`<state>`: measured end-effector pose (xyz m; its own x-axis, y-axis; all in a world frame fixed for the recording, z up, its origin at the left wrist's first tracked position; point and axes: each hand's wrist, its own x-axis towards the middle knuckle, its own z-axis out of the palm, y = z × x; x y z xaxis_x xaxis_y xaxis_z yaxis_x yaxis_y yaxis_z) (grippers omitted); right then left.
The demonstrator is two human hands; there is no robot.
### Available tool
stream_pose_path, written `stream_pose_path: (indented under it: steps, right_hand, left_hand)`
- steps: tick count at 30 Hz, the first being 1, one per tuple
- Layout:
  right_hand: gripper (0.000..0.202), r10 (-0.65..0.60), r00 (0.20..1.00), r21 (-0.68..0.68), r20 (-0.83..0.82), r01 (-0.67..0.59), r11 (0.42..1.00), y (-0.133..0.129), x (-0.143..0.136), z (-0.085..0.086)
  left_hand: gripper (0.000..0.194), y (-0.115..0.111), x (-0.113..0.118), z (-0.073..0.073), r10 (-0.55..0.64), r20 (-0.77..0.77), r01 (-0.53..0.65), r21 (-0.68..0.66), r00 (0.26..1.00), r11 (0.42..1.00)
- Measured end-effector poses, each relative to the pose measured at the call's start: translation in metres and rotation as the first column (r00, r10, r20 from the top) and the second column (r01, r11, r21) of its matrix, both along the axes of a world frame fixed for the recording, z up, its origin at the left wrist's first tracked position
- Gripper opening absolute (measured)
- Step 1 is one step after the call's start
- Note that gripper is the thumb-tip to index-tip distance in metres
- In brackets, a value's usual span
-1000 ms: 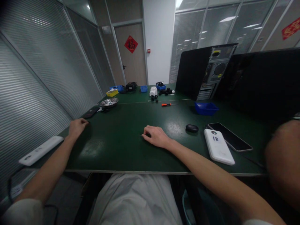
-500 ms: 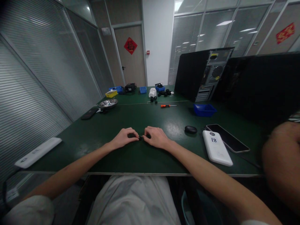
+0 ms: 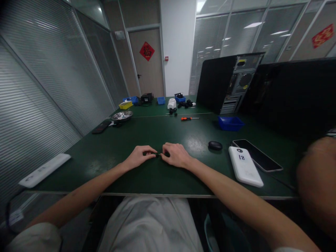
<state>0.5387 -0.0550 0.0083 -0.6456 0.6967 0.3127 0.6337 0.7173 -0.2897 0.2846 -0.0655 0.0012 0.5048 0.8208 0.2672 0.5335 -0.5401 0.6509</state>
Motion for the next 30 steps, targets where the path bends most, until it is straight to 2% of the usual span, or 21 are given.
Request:
stream_pose_path:
  steps: [4,9,14,17,24,27,30]
  right_hand:
    - [0.016,0.006,1.0,0.014,-0.02,-0.006,1.0,-0.0009,-0.0014,-0.0033]
    - [0.018,0.018,0.998,0.003,-0.063,-0.018,1.0,-0.0007,-0.0025,-0.0038]
    - [0.016,0.043,0.999,0.015,-0.006,-0.043,0.999,-0.002,-0.0028,-0.0011]
    - [0.016,0.042,0.999,0.029,0.02,-0.043,0.999,-0.0027,-0.0031,-0.0005]
    - [0.019,0.054,0.997,-0.017,-0.058,-0.056,0.998,-0.0001,-0.0017,-0.0014]
    - [0.017,0.061,0.998,0.013,-0.028,-0.06,0.998,-0.0001,-0.0029,-0.0025]
    - [0.016,0.07,0.997,0.044,0.016,-0.071,0.997,-0.0018,-0.0057,-0.0037]
  left_hand:
    - [0.023,0.0004,-0.0011,-0.0022,-0.014,0.085,0.017,-0.032,0.996,0.999]
    - [0.027,0.001,-0.0019,-0.0055,0.032,0.185,-0.007,-0.135,0.982,0.991]
    - [0.02,-0.0028,-0.0005,0.0,-0.006,0.117,0.007,-0.012,0.993,1.0]
    - [0.019,-0.0041,-0.0002,0.0015,-0.022,0.094,0.022,0.003,0.995,1.0]
    - [0.028,0.0023,-0.0017,-0.0057,0.068,0.177,-0.041,-0.154,0.982,0.987]
    - [0.025,0.0007,-0.0004,-0.0046,0.043,0.118,-0.034,-0.079,0.992,0.996]
    - [0.021,-0.0039,0.0026,-0.0019,-0.025,0.071,0.025,-0.004,0.997,1.0]
